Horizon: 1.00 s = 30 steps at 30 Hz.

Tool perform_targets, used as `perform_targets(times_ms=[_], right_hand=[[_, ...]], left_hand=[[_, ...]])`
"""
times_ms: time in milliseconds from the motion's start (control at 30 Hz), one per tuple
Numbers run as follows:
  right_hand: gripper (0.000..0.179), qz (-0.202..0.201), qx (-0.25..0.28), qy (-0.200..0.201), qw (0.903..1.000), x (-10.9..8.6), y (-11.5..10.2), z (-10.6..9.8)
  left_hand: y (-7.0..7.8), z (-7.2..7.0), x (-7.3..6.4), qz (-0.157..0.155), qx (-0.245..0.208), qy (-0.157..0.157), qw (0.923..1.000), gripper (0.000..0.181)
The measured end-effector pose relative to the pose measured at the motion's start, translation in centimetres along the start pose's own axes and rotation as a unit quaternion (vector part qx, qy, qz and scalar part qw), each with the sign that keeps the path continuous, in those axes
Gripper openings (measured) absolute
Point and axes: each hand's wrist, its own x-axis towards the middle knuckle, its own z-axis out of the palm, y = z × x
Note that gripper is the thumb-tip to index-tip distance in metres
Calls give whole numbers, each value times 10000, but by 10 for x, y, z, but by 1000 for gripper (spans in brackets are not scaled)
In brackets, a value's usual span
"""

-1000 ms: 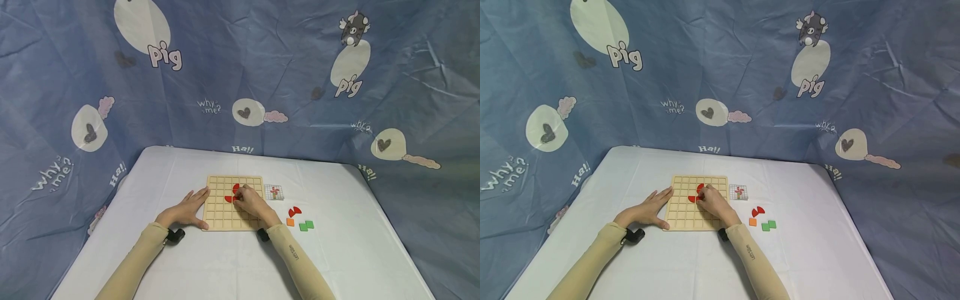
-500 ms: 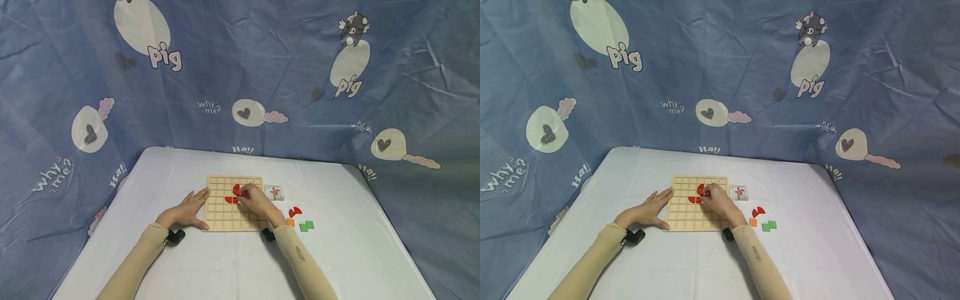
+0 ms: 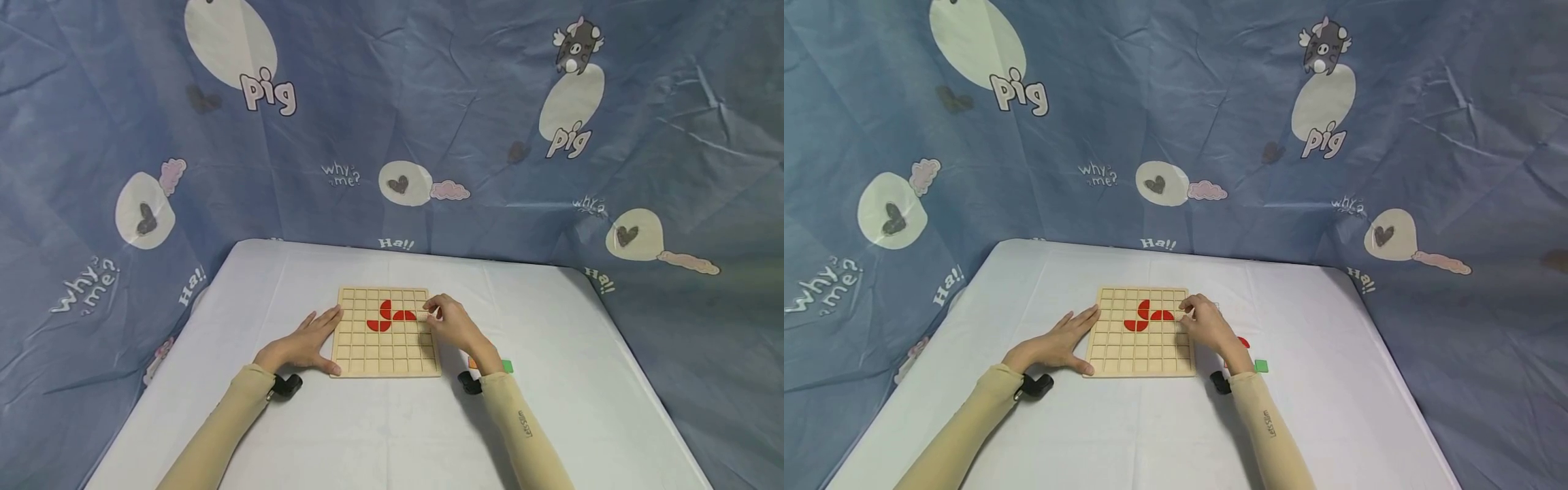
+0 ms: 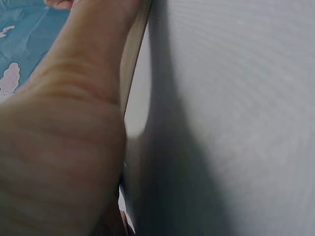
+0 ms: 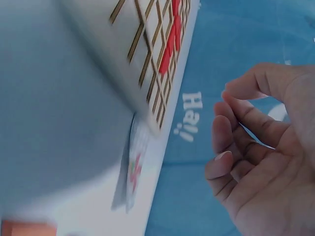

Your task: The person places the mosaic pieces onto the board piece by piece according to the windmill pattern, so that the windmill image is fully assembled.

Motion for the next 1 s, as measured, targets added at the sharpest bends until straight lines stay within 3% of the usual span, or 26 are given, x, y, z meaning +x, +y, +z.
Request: perform_targets(times_ms=[633, 1000], right_hand=[[26, 730, -11, -272, 9970, -41, 55, -41], [27, 1022, -9, -933, 9904, -59, 77, -52]], left_hand=[[1, 0, 0, -21, -39, 24, 10000, 131], [2, -1, -1, -65, -83, -18, 9999, 131]])
